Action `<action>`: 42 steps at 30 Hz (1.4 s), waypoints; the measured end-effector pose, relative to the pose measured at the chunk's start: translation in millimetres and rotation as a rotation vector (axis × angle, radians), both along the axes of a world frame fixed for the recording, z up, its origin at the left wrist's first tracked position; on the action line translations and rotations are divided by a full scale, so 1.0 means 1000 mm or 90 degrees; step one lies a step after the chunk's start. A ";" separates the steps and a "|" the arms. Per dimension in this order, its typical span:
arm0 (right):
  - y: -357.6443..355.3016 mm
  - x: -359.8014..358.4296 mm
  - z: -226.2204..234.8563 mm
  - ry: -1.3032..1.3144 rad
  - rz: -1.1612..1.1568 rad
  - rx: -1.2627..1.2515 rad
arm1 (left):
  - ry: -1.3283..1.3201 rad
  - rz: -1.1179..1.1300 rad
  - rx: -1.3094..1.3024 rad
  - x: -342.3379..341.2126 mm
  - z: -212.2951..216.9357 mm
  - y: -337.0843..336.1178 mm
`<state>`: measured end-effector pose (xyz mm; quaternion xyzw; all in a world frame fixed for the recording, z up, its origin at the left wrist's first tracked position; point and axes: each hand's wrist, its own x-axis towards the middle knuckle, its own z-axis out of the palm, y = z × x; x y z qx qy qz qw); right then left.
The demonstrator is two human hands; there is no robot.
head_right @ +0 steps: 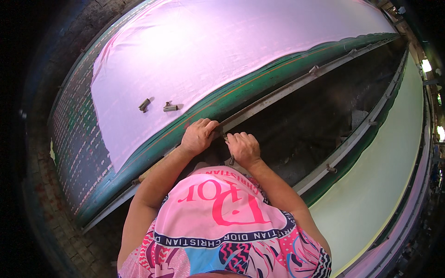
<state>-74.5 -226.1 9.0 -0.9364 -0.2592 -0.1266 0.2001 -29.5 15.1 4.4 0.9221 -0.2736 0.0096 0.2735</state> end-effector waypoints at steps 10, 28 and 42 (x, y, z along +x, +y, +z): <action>0.000 -0.009 -0.036 0.233 -0.047 0.203 | 0.013 -0.006 0.021 0.000 -0.006 -0.001; 0.007 -0.020 -0.072 1.305 -0.055 1.355 | -0.006 -0.003 -0.005 0.002 -0.003 -0.003; 0.005 -0.028 -0.025 0.480 -0.095 0.587 | 0.115 0.168 0.098 -0.012 0.012 0.015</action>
